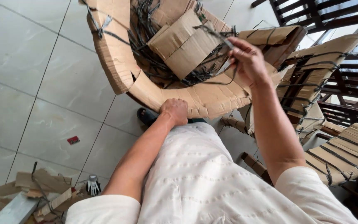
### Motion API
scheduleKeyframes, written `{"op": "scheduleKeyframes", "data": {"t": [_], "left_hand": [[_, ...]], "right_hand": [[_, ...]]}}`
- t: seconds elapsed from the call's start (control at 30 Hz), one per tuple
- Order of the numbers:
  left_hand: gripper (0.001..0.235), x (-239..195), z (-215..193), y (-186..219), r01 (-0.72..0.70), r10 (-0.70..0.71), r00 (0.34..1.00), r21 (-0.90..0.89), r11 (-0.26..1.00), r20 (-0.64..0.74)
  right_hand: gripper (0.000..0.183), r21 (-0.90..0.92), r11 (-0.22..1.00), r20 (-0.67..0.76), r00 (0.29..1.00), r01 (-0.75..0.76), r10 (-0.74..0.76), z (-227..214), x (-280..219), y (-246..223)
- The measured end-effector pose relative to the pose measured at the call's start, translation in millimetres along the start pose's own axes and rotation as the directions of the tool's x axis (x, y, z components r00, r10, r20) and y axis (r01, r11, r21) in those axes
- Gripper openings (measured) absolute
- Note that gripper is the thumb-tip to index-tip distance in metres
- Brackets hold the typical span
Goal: Wrapping a curved wooden furniture frame with cardboard sheets and securing them with plastic ties.
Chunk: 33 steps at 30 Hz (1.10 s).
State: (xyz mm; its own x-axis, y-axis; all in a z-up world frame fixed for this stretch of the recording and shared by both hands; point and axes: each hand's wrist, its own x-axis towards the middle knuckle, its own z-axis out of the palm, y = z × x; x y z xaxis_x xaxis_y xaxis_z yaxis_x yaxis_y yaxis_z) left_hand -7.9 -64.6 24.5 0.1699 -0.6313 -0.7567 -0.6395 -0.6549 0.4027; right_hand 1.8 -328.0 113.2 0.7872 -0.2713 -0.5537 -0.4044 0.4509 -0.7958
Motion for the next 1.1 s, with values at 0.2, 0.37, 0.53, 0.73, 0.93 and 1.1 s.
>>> {"op": "scheduleKeyframes", "data": {"t": [0.2,0.37,0.53,0.73,0.93,1.1], "left_hand": [[0.051,9.2,15.0,-1.6,-0.01,0.011,0.998,0.002,1.0,-0.068],[0.048,20.1,37.0,-3.3,-0.024,0.018,0.967,-0.021,1.0,-0.253],[0.043,22.6,46.8,-2.4,-0.01,0.006,0.859,-0.005,1.0,-0.512],[0.038,18.5,42.9,-2.1,0.015,-0.033,0.852,-0.039,0.999,-0.523],[0.037,17.0,51.7,1.2,-0.036,-0.037,0.764,-0.101,0.994,-0.644],[0.059,-14.9,41.3,6.3,-0.071,0.002,0.811,-0.095,0.993,-0.585]], "right_hand": [[0.034,-0.622,0.576,-0.146,0.644,0.53,-0.751,-51.2,77.5,30.7],[0.028,-0.931,-0.19,0.365,0.795,0.312,-0.485,46.6,80.5,115.7],[0.017,-0.888,-0.307,0.374,0.926,0.343,-0.047,-25.8,133.6,308.0],[0.014,-0.705,-0.492,0.523,0.843,0.511,0.127,-53.0,146.7,394.0],[0.035,-0.829,-0.301,0.387,0.872,0.472,0.301,-70.7,151.6,434.8],[0.028,-0.416,-0.464,0.828,0.536,0.782,0.163,-99.7,152.1,450.3]]}}
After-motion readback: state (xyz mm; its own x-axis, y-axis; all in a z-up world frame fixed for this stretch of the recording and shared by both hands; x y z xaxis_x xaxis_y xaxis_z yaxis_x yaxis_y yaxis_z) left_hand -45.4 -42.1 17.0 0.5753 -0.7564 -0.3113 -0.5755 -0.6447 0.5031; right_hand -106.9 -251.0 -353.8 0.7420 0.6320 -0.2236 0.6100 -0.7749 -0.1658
